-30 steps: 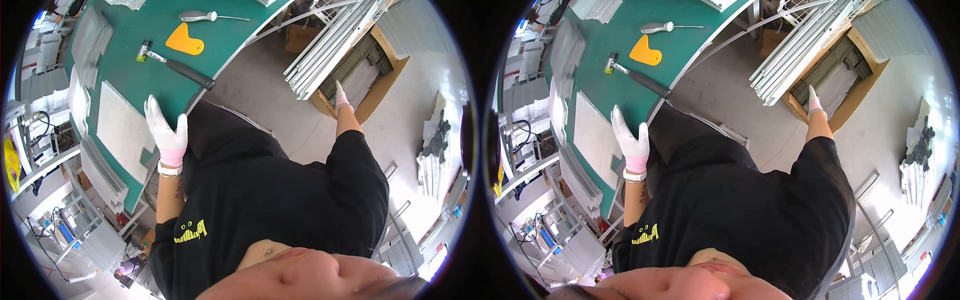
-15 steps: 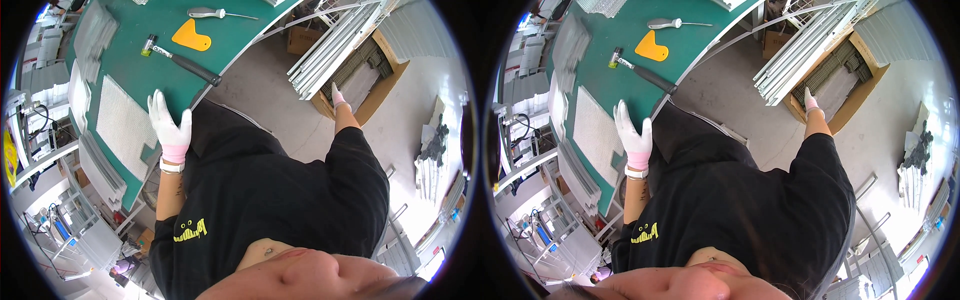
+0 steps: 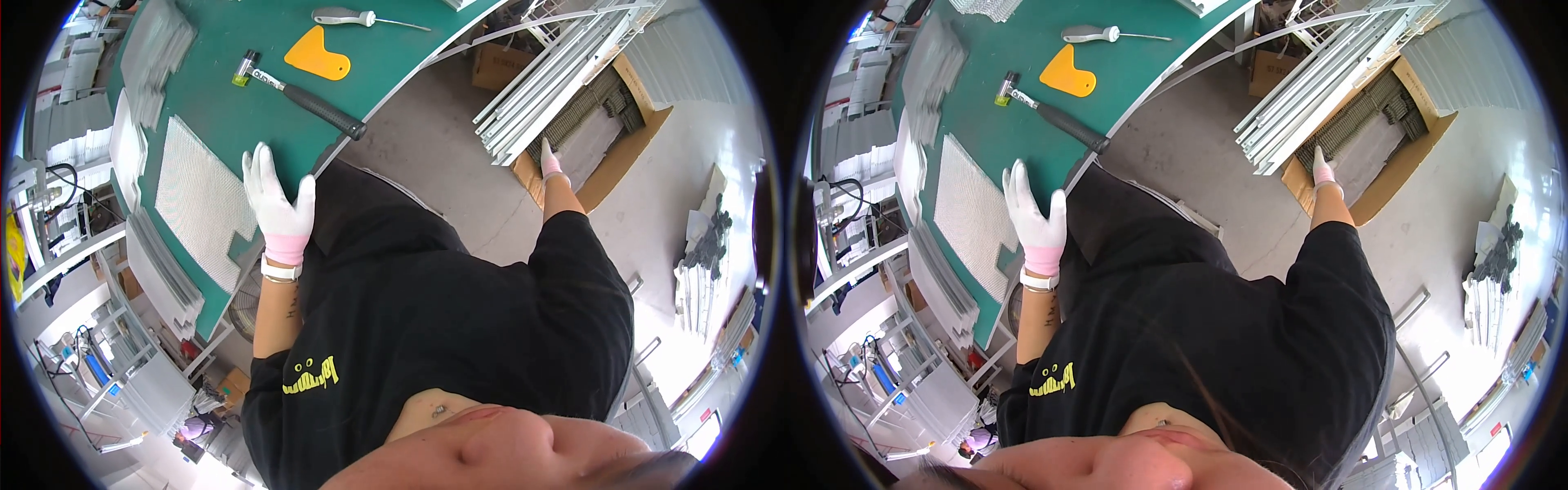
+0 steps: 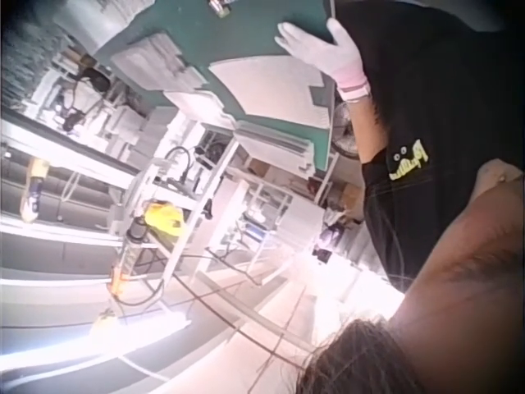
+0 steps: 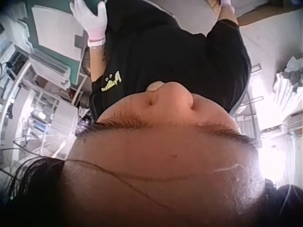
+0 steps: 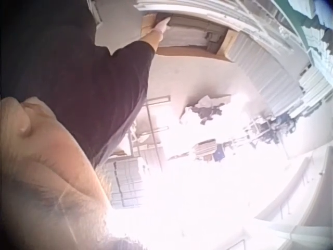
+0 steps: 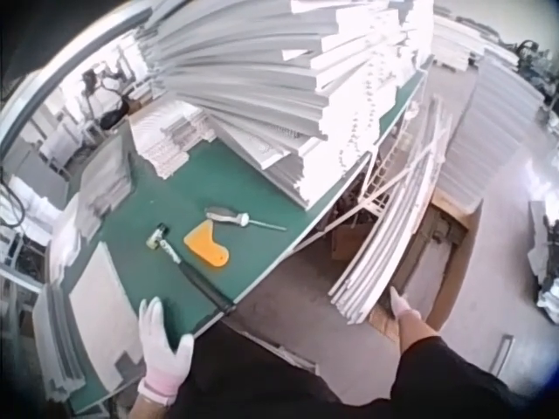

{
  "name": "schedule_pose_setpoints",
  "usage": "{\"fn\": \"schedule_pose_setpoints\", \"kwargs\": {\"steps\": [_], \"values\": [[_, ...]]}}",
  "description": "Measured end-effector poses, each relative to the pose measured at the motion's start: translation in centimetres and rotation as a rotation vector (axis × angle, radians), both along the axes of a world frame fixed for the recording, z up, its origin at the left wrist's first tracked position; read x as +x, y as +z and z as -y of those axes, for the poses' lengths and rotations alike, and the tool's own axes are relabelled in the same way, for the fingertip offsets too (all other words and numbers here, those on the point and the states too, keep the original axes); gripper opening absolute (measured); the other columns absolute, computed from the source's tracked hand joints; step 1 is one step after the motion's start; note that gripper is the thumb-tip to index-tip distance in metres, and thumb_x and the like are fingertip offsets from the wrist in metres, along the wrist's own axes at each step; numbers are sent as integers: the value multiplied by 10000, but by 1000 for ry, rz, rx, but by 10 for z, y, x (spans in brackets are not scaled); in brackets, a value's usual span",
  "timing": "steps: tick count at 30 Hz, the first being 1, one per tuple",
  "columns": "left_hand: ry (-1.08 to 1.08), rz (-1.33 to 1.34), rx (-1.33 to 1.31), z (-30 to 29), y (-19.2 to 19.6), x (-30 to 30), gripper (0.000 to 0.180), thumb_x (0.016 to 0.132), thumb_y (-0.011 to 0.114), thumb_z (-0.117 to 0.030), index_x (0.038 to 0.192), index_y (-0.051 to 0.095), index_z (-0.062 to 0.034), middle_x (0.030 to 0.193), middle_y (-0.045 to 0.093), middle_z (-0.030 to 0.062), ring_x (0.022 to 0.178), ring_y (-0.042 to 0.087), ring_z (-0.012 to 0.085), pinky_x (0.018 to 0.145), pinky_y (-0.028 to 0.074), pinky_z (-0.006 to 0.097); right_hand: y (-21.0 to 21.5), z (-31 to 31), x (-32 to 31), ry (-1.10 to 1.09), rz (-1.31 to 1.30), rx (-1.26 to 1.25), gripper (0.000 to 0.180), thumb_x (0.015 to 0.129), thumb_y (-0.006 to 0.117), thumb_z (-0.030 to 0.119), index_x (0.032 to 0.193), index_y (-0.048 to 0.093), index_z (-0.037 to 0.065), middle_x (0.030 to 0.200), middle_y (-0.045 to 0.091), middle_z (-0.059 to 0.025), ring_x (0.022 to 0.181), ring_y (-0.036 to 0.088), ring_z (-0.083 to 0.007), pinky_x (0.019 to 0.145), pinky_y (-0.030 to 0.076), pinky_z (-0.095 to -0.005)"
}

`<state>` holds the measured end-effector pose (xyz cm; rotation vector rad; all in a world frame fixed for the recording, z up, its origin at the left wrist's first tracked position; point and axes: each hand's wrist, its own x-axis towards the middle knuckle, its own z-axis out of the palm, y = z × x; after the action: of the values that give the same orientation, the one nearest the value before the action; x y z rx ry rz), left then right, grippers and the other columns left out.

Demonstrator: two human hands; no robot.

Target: Assembling filter units by placing mesh sheets into frames and securing them with power tools and a hammer.

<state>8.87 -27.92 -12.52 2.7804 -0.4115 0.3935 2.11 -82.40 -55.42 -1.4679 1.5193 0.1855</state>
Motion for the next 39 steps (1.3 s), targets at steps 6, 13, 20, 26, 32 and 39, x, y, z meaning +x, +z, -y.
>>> {"fn": "schedule_pose_setpoints", "kwargs": {"steps": [6, 13, 20, 26, 32, 39], "values": [[9, 2, 1, 0, -1, 1, 683, 848, 673, -141, 1445, 408, 60, 1463, 458, 243, 1410, 349, 475, 1165, 298, 508, 13, -13, 3, 96, -144, -157, 1041, 866, 501, 730, 1564, 229, 6, 1574, 337, -250, 1467, 313, -398, 1207, 255, -434], [14, 22, 33, 2, -1, -1, 658, 859, 670, -150, 1433, 430, 61, 1449, 479, 238, 1399, 371, 471, 1161, 309, 504, 80, -58, 23, -29, -111, -218, 966, 907, 456, 687, 1544, 244, -8, 1516, 405, -304, 1393, 418, -460, 1169, 322, -474], [32, 38, 58, 5, -3, 2, 635, 858, 671, -151, 1416, 452, 60, 1423, 505, 233, 1378, 399, 469, 1143, 338, 501, 86, -61, 25, 26, -207, -323, 738, 998, 387, 546, 1446, 387, -41, 1361, 552, -325, 1254, 557, -456, 1078, 416, -493], [28, 59, 41, 2, -6, 3, 657, 838, 714, -209, 1386, 475, 63, 1375, 528, 248, 1329, 430, 501, 1117, 343, 538, 83, -57, 16, -74, -53, -369, 714, 1010, 411, 523, 1361, 461, -96, 1312, 573, -346, 1221, 570, -472, 1059, 434, -484], [26, 75, 36, 1, -6, 1, 658, 842, 718, -223, 1383, 479, 64, 1370, 531, 250, 1328, 432, 500, 1117, 343, 539, 73, -38, 10, -20, -58, -280, 812, 978, 437, 595, 1431, 435, -79, 1440, 492, -310, 1357, 467, -432, 1147, 356, -441], [15, 104, 39, 0, -7, 1, 656, 846, 719, -233, 1381, 480, 63, 1369, 533, 249, 1331, 432, 495, 1118, 343, 541, 56, -30, 16, -1, -93, -224, 858, 971, 431, 633, 1497, 356, -41, 1527, 413, -266, 1424, 393, -397, 1173, 320, -446]]}}
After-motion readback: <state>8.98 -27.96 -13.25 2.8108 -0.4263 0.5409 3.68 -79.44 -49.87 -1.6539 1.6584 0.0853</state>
